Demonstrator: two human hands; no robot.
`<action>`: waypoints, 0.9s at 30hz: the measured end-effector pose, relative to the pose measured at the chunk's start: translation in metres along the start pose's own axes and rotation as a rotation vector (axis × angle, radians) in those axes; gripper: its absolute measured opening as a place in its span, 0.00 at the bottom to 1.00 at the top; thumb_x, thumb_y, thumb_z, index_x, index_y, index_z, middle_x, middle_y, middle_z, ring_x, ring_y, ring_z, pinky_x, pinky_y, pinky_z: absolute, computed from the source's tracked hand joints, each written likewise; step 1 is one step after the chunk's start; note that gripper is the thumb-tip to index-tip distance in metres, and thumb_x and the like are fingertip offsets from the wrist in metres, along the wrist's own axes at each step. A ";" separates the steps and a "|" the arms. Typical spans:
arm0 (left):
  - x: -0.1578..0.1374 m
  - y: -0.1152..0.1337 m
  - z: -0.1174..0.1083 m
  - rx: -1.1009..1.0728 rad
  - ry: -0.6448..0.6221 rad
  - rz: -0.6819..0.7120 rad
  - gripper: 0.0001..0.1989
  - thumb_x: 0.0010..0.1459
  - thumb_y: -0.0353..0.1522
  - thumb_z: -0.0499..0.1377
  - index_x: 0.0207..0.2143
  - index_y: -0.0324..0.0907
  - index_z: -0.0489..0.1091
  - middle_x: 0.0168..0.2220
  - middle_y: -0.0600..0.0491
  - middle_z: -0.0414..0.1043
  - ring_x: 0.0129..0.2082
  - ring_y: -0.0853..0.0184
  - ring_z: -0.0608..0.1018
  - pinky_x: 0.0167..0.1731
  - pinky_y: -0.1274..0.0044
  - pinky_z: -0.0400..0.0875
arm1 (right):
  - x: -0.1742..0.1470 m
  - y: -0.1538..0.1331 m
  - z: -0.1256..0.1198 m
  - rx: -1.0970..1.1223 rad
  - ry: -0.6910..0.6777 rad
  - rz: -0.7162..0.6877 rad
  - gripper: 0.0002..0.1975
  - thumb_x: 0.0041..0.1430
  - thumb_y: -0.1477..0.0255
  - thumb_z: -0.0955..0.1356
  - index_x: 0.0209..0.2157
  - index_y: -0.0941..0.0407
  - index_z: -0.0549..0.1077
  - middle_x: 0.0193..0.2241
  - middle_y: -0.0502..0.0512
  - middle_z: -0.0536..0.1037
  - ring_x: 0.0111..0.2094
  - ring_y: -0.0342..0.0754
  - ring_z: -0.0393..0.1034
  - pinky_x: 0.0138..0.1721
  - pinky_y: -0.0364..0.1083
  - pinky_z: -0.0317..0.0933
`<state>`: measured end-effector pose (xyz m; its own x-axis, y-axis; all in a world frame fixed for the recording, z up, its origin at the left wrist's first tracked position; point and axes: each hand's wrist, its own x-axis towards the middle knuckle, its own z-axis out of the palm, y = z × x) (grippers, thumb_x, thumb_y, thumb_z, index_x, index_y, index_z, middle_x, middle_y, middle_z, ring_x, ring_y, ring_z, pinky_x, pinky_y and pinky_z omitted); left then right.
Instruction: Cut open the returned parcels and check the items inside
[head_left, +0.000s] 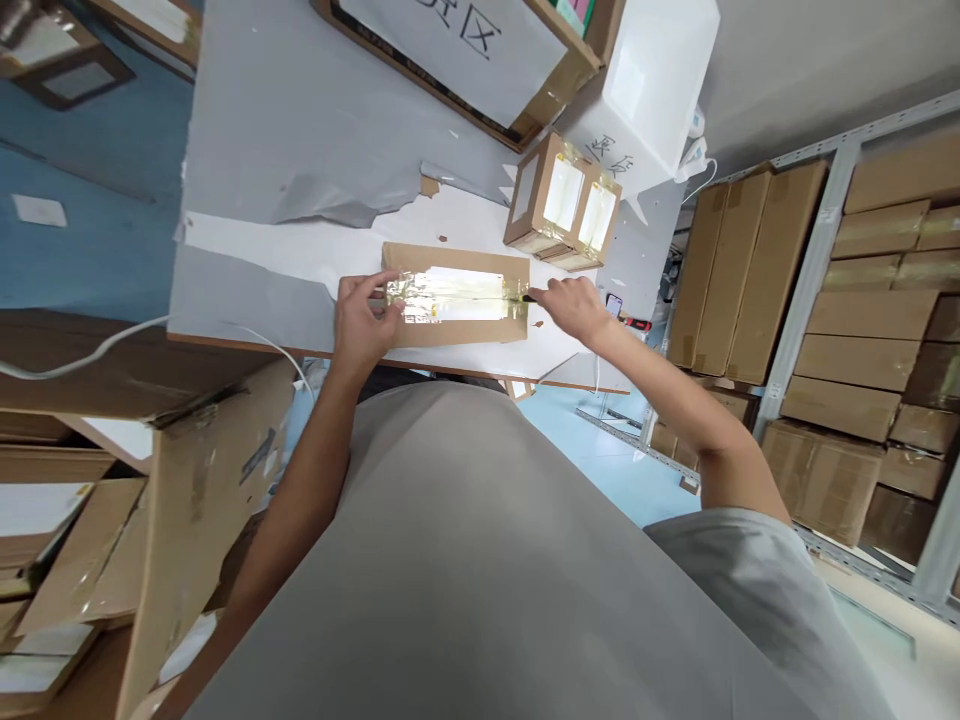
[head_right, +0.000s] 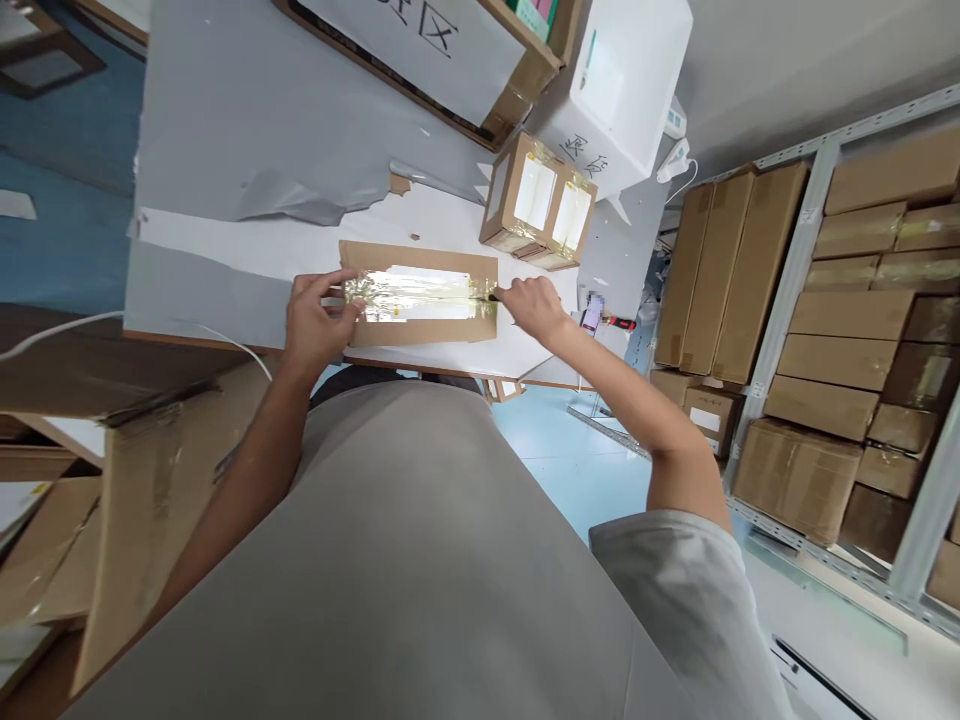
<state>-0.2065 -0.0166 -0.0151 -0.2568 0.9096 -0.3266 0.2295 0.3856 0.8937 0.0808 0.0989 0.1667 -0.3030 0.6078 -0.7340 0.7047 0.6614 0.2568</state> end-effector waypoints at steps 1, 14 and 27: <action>-0.001 0.002 0.001 0.018 0.006 -0.008 0.27 0.63 0.34 0.68 0.65 0.45 0.82 0.60 0.42 0.75 0.55 0.54 0.84 0.57 0.65 0.88 | -0.004 0.011 0.011 0.017 0.000 0.028 0.23 0.85 0.77 0.61 0.70 0.58 0.81 0.54 0.76 0.88 0.54 0.69 0.85 0.49 0.57 0.67; -0.011 0.014 0.017 0.145 0.145 -0.058 0.27 0.68 0.22 0.64 0.68 0.38 0.77 0.69 0.42 0.73 0.65 0.55 0.82 0.68 0.62 0.81 | 0.002 0.061 0.083 0.238 0.165 -0.078 0.23 0.89 0.72 0.59 0.71 0.50 0.79 0.56 0.68 0.87 0.54 0.63 0.83 0.49 0.53 0.66; -0.008 0.018 0.007 0.247 0.301 -0.139 0.24 0.70 0.23 0.60 0.67 0.36 0.73 0.71 0.46 0.77 0.66 0.62 0.79 0.73 0.68 0.72 | 0.089 -0.008 0.232 1.318 0.461 0.014 0.20 0.89 0.63 0.57 0.66 0.55 0.72 0.65 0.69 0.85 0.62 0.58 0.83 0.65 0.54 0.72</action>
<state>-0.1941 -0.0165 0.0013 -0.5560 0.7744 -0.3019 0.3819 0.5606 0.7348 0.1969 0.0462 -0.0464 -0.2910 0.8693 -0.3995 0.7089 -0.0845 -0.7003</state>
